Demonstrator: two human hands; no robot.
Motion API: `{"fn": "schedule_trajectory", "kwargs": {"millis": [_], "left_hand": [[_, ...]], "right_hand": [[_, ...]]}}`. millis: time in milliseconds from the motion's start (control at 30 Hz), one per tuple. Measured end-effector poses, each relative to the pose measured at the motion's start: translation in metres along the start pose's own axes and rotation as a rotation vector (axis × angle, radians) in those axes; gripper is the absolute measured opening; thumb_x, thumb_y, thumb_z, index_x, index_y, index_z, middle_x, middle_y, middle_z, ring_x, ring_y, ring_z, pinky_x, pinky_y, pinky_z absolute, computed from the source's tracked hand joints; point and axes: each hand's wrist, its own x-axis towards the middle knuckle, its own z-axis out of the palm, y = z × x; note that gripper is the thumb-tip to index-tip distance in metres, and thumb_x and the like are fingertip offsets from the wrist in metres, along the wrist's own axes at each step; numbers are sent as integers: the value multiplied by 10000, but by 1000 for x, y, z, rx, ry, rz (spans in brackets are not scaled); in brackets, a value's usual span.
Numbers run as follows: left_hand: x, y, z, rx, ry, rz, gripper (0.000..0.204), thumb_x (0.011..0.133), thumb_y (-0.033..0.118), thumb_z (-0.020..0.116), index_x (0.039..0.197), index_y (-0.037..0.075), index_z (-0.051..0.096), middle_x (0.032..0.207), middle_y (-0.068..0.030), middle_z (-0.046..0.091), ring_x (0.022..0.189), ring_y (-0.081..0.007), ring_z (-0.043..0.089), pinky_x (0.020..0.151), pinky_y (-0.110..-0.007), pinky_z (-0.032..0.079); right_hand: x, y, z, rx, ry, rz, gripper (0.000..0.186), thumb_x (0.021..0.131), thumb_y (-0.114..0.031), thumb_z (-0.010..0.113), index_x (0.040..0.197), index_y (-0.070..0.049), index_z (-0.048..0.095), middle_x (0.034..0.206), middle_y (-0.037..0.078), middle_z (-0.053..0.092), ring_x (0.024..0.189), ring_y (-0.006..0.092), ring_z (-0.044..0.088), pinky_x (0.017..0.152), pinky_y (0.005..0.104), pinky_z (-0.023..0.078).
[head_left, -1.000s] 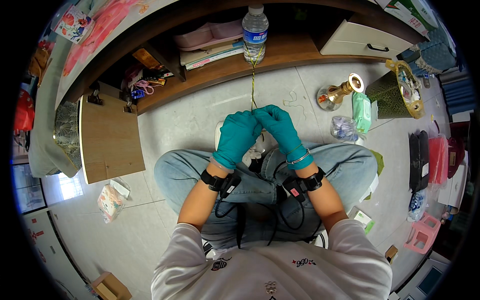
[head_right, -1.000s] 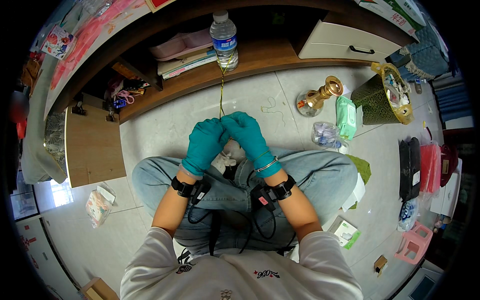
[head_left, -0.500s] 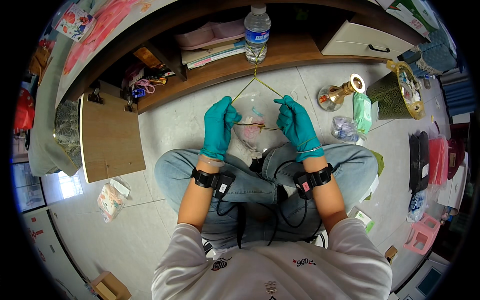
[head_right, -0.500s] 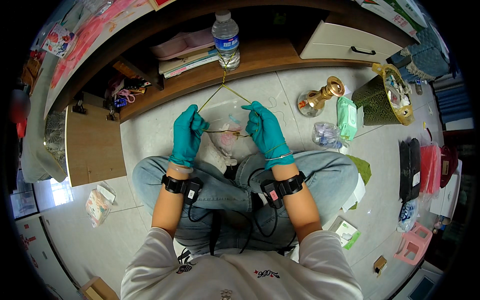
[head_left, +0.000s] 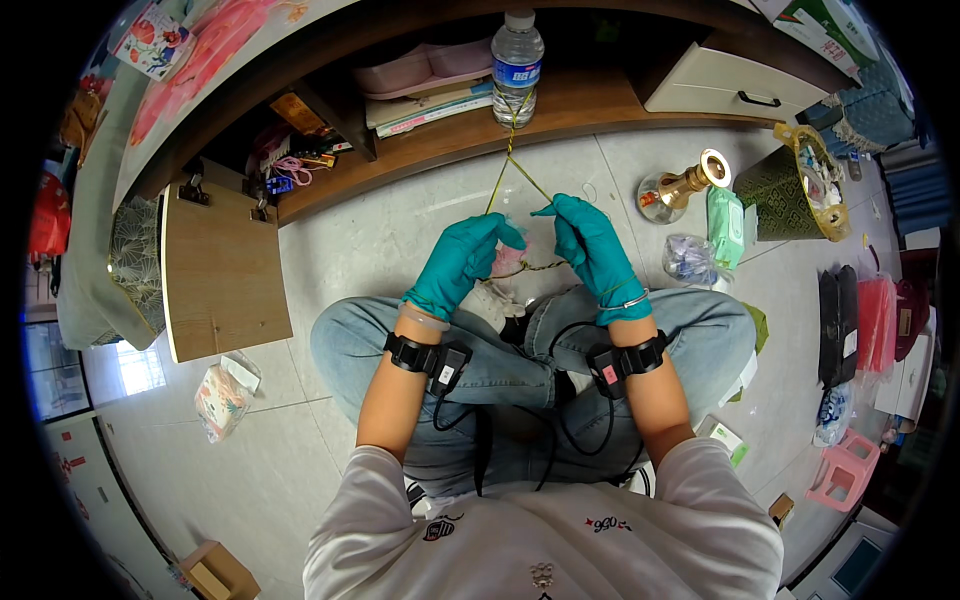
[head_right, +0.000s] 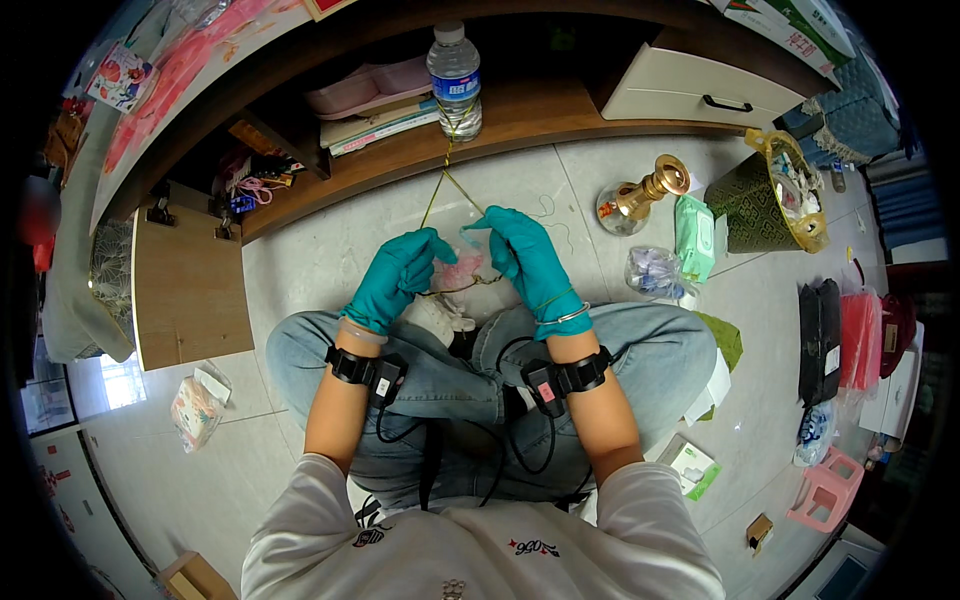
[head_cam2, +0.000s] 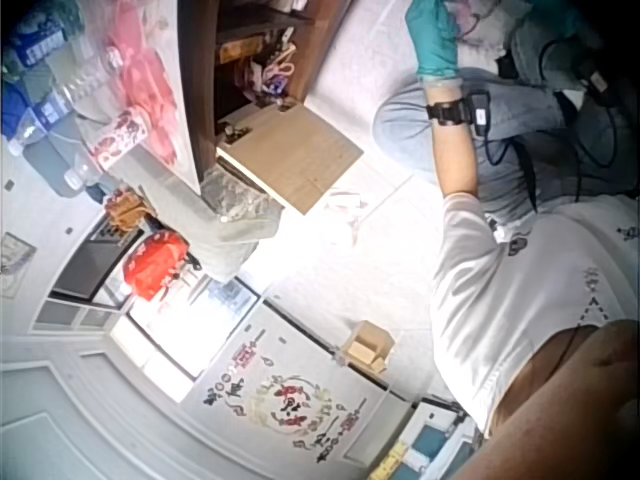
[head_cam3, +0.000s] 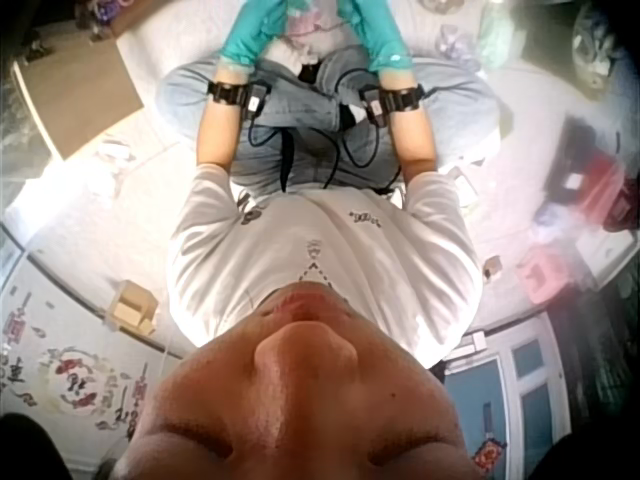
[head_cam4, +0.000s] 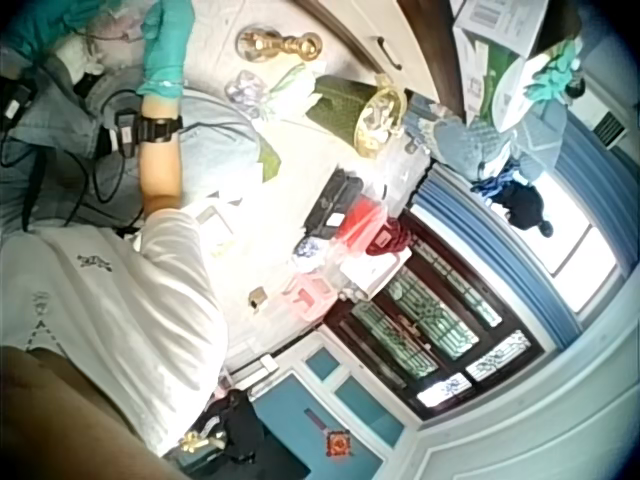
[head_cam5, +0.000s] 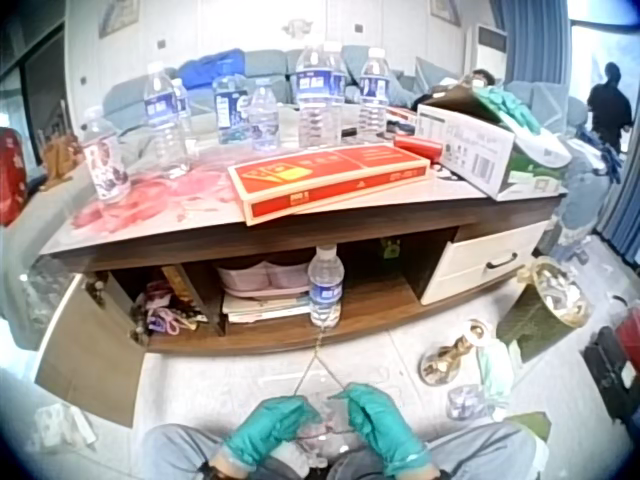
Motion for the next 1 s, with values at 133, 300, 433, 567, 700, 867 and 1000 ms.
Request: {"fn": "schedule_trajectory", "kwargs": {"millis": [133,300,433,567,700,867,1000], "left_hand": [[0,-2,4,27,19,198,298,935,220,475,1033,-38,588,659,6,488,611,-97,473,616,-237,410],[-1,1,22,-83,-4,267,281,944,226,452,903,-24,573,834,-72,570,796,-171,544,809,-300,441],[8,-18,-6,-71,-43,332,263,940,224,467,822,5,554,823,-60,566,777,-153,537,769,-289,439],[5,-11,3,302,131,296,243,918,207,517,763,25,556,754,-42,552,747,-139,539,706,-289,439],[6,-22,13,1102,292,653,142,840,143,574,738,44,566,696,-79,531,694,-208,551,619,-328,440],[1,-15,25,1642,325,723,75,756,131,599,726,66,580,708,-103,539,679,-285,539,592,-372,438],[3,-14,25,1573,345,850,156,771,215,623,669,104,583,672,-72,554,645,-223,558,572,-350,432]], "right_hand": [[1,8,0,-98,-85,16,214,904,-205,497,955,-36,618,591,0,514,474,66,434,428,197,337],[5,25,-13,-321,-309,58,233,901,-213,492,990,-33,610,754,56,638,601,90,555,515,194,417],[5,25,-13,-321,-426,14,261,908,-227,483,1022,-30,610,878,75,653,770,129,608,677,229,466],[7,15,-15,-308,-172,-119,318,919,-284,499,1041,-18,622,962,74,650,900,142,599,803,250,458],[9,18,2,-288,-146,-76,338,914,-311,531,1046,-15,631,984,65,646,931,121,572,839,250,441],[8,40,17,-118,-109,-119,208,867,-140,595,1013,7,618,864,30,626,775,98,576,706,229,482],[9,38,20,-169,-46,-135,193,883,-154,563,995,-6,618,871,59,634,788,125,594,722,246,491]]}}
